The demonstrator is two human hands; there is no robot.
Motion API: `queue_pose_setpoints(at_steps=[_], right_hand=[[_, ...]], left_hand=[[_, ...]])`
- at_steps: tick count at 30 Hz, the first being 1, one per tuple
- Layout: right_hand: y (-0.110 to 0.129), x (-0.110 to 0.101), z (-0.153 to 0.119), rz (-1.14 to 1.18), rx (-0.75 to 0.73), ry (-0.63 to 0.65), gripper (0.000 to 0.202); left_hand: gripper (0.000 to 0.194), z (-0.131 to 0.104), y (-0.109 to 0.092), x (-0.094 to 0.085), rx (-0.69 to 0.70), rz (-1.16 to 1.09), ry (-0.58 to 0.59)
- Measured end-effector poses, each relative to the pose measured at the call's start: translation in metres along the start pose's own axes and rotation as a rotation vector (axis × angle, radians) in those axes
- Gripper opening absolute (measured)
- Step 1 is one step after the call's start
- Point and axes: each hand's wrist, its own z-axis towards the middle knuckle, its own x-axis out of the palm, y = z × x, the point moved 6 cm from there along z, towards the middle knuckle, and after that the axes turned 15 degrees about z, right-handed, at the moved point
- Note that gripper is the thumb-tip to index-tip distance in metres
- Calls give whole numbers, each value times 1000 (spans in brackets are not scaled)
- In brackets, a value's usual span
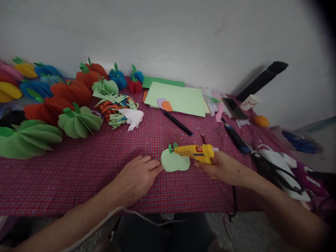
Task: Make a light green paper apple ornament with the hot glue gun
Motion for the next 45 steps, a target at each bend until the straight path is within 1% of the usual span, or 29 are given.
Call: queue_pose_setpoints(at_steps=[7, 14, 19, 25, 28, 36, 42, 45], right_hand=[[1, 0, 6, -12, -40, -16, 30], [1, -2, 2, -29, 11, 8, 31], [2, -3, -1, 8, 0, 33, 30], [-2, -6, -3, -9, 25, 30, 29], [-3, -6, -2, -35, 22, 34, 32], [7, -5, 2, -37, -24, -7, 27], [-3, -8, -2, -45, 12, 15, 32], [-4, -8, -5, 3, 10, 31, 31]], left_hand=[[27, 0, 0, -2, 0, 3, 1], [29, -2, 0, 1, 8, -6, -1], [28, -2, 0, 2, 2, -4, -27], [28, -1, 0, 1, 7, -8, -20], [28, -1, 0, 1, 10, -6, -24], [28, -1, 0, 0, 5, -5, -10], [28, -2, 0, 3, 5, 0, -27], [28, -2, 0, 3, 7, 3, -20]])
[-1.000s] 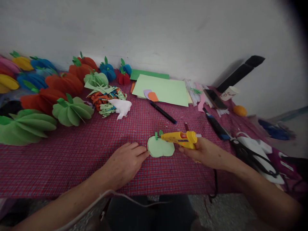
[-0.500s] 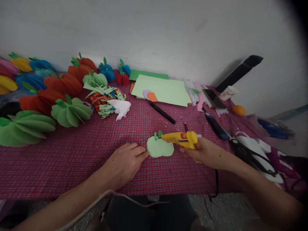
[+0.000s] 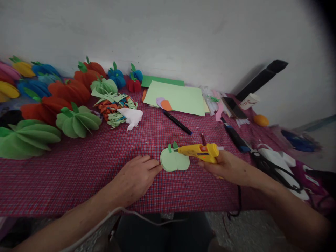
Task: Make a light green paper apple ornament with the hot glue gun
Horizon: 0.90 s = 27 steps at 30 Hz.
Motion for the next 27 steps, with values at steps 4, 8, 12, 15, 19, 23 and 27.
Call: queue_pose_setpoints(at_steps=[4, 8, 12, 15, 19, 23, 27], right_hand=[[6, 2, -1, 55, -18, 13, 31], [6, 2, 1, 7, 13, -1, 30], [1, 1, 3, -29, 48, -17, 31], [5, 3, 5, -20, 12, -23, 29], [11, 6, 9, -25, -30, -46, 27], [13, 9, 13, -41, -68, -56, 27], [16, 15, 13, -30, -72, -33, 24]], left_hand=[[28, 0, -1, -1, 3, 2, -10], [29, 0, -1, -2, -1, 0, -11], [28, 0, 0, -1, 6, -10, -4], [28, 1, 0, -1, 3, -9, -5], [28, 1, 0, -1, -1, -6, -2], [28, 2, 0, -1, 0, -4, -4], [28, 2, 0, -1, 8, -7, -3]])
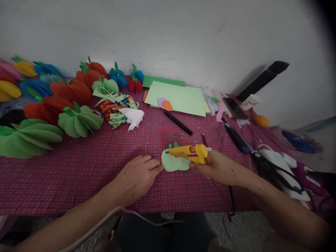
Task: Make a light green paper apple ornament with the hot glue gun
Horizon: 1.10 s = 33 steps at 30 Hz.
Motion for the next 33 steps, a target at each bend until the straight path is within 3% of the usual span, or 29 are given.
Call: queue_pose_setpoints(at_steps=[17, 33], right_hand=[[4, 13, -18, -8, -2, 147, 24], [-11, 4, -38, -31, 29, 136, 24]], left_hand=[[30, -1, 0, 1, -4, -2, -9], [29, -1, -1, 1, 6, 4, -16]])
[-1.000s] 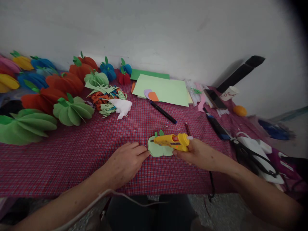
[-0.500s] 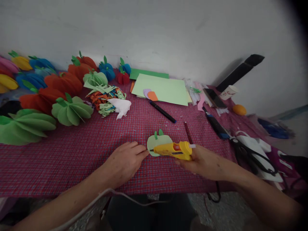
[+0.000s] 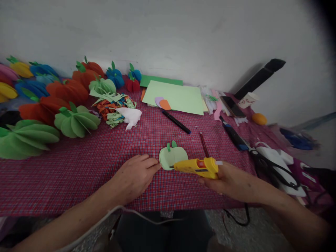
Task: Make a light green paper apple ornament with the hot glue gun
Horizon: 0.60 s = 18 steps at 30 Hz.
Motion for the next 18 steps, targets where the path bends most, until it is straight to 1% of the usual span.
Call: queue_pose_setpoints(at_steps=[3, 6, 11, 14, 18], right_hand=[[-3, -1, -2, -21, 27, 3, 26], [-1, -1, -4, 17, 21, 20, 23], [-3, -10, -18, 89, 14, -25, 22], [-7, -25, -35, 124, 2, -104, 22], [-9, -51, -55, 70, -53, -324, 29]], left_hand=[[29, 0, 0, -1, 0, -10, 11], [29, 0, 0, -2, -2, -25, 13], [31, -1, 1, 0, -7, -59, 15], [32, -2, 3, 2, -14, -76, 9], [32, -2, 5, 3, -23, -106, -5]])
